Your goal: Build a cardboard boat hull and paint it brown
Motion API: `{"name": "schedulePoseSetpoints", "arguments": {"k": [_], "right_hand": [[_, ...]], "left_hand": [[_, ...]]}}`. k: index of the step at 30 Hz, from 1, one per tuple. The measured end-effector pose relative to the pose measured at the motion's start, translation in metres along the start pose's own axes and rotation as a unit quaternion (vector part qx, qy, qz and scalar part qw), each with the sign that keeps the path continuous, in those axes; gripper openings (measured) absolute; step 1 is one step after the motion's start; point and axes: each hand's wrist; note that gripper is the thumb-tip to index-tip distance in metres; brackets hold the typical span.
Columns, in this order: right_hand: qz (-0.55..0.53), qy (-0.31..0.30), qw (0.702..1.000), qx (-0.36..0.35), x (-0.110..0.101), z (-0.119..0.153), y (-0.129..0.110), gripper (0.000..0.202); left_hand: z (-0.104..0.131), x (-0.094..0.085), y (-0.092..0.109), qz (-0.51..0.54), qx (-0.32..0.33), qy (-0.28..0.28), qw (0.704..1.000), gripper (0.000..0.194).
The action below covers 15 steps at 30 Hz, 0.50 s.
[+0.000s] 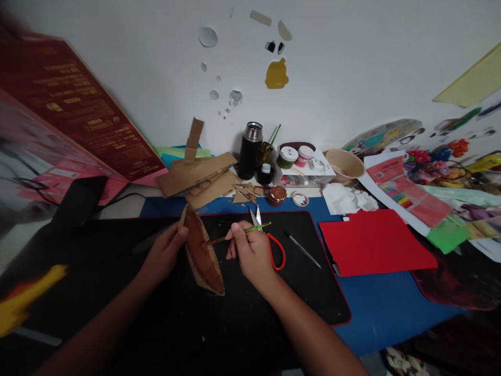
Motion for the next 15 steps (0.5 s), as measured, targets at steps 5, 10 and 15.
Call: {"name": "schedulePoseSetpoints", "arguments": {"k": [5,10,15], "right_hand": [[0.026,0.01,0.999,-0.021,0.002,-0.006,-0.005,0.045],[0.045,0.017,0.998,-0.039,0.005,-0.016,-0.011,0.044],[0.033,0.019,0.999,-0.036,0.005,-0.017,-0.014,0.046]], "left_hand": [[0.0,0.0,-0.003,-0.005,0.0,-0.002,1.0,0.071],[0.0,0.0,-0.006,0.005,0.001,-0.011,1.0,0.067],[0.0,0.0,-0.005,0.005,0.001,-0.013,1.0,0.067]]}}
Point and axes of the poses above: each hand's wrist, its own z-axis away from the middle knuckle, its own x-axis out of the palm, y = z × x, and after that the axes turned 2 degrees about x, right-handed
